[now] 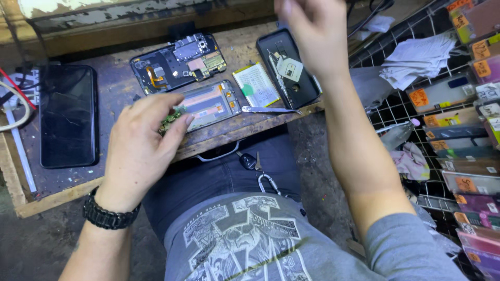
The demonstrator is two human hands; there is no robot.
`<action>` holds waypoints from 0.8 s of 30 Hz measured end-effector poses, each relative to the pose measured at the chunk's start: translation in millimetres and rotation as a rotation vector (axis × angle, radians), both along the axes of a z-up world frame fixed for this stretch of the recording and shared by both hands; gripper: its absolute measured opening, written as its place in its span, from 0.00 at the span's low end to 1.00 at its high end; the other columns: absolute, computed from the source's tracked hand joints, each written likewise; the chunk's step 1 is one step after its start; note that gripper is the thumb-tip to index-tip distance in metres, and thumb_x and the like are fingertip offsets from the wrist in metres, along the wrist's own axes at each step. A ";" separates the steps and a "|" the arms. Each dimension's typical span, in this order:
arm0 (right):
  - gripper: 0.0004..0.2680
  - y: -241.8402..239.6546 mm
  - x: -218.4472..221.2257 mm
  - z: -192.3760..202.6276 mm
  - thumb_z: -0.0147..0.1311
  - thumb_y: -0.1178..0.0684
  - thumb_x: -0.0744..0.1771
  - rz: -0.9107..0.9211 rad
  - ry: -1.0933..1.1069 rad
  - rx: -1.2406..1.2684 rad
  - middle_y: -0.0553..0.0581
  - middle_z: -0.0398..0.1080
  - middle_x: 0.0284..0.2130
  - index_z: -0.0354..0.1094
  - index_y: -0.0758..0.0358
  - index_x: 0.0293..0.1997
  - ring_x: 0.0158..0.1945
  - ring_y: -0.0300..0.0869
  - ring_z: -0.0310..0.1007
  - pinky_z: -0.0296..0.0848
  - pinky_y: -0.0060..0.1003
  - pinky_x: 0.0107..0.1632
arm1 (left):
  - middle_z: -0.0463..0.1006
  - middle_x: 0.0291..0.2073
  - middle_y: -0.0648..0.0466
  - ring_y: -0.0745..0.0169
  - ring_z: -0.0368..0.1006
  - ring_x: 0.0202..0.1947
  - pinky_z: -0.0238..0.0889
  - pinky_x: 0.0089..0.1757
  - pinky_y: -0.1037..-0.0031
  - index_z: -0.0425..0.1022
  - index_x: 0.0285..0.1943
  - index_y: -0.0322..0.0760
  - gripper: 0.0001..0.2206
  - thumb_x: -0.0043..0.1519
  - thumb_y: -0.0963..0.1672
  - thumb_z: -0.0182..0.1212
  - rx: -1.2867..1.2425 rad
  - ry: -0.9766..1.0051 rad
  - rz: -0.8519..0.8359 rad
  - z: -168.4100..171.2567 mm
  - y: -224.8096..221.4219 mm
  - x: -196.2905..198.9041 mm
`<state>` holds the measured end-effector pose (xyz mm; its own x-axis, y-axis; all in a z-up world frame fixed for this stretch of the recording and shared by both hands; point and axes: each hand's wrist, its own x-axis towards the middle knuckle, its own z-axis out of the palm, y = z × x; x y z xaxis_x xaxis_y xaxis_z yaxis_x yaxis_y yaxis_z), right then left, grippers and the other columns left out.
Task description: The person cleans and handles internal mobile phone components, including a circuit board and a phone frame, using tweezers and liquid from a small bottle.
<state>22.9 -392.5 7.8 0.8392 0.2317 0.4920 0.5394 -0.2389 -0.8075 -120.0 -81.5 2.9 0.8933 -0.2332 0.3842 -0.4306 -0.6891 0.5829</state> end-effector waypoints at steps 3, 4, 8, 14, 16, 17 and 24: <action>0.06 -16.8 -54.8 -4.1 0.58 0.60 0.70 -0.003 -0.198 -0.445 0.59 0.76 0.44 0.72 0.70 0.51 0.45 0.43 0.77 0.74 0.35 0.49 | 0.80 0.50 0.47 0.44 0.74 0.52 0.64 0.51 0.59 0.78 0.53 0.31 0.14 0.62 0.44 0.67 0.085 -0.036 0.014 -12.3 3.1 -6.0; 0.05 -18.7 -72.0 -7.1 0.59 0.59 0.70 0.008 -0.148 -0.510 0.59 0.75 0.42 0.72 0.67 0.49 0.45 0.46 0.77 0.73 0.37 0.48 | 0.79 0.52 0.46 0.44 0.72 0.54 0.63 0.52 0.58 0.78 0.54 0.32 0.15 0.61 0.44 0.68 0.114 -0.042 0.018 -17.1 3.1 -9.6; 0.08 -8.5 -108.7 -11.1 0.61 0.56 0.66 0.032 -0.175 -0.792 0.59 0.72 0.40 0.72 0.64 0.47 0.47 0.53 0.72 0.69 0.46 0.50 | 0.73 0.59 0.44 0.42 0.66 0.61 0.58 0.57 0.55 0.76 0.58 0.31 0.23 0.54 0.45 0.71 0.210 -0.051 0.025 -24.2 5.2 -13.6; 0.07 4.4 -113.7 -19.6 0.58 0.58 0.65 -0.008 -0.110 -0.859 0.57 0.70 0.39 0.72 0.61 0.47 0.45 0.53 0.69 0.65 0.47 0.49 | 0.71 0.61 0.42 0.40 0.64 0.63 0.56 0.58 0.53 0.72 0.62 0.30 0.29 0.52 0.46 0.73 0.222 0.019 0.048 -22.3 10.2 -8.4; 0.07 1.6 -112.2 -23.8 0.58 0.58 0.66 -0.003 -0.093 -0.856 0.56 0.70 0.39 0.73 0.61 0.47 0.45 0.53 0.69 0.65 0.47 0.49 | 0.71 0.61 0.42 0.40 0.64 0.63 0.56 0.58 0.53 0.71 0.64 0.29 0.31 0.51 0.46 0.73 0.215 0.020 0.053 -23.4 11.8 -5.9; 0.07 0.2 -112.3 -25.9 0.58 0.59 0.66 0.000 -0.082 -0.854 0.56 0.70 0.39 0.73 0.61 0.47 0.45 0.53 0.69 0.64 0.47 0.49 | 0.71 0.62 0.43 0.40 0.64 0.63 0.55 0.58 0.53 0.71 0.64 0.29 0.32 0.50 0.46 0.73 0.213 0.021 0.054 -24.1 12.8 -5.4; 0.07 1.3 -114.1 -29.0 0.58 0.58 0.66 -0.035 -0.076 -0.795 0.55 0.71 0.40 0.73 0.61 0.48 0.47 0.52 0.70 0.64 0.45 0.51 | 0.74 0.54 0.45 0.41 0.66 0.57 0.58 0.55 0.56 0.77 0.56 0.32 0.21 0.55 0.46 0.72 0.197 0.004 0.069 -24.7 19.7 -6.1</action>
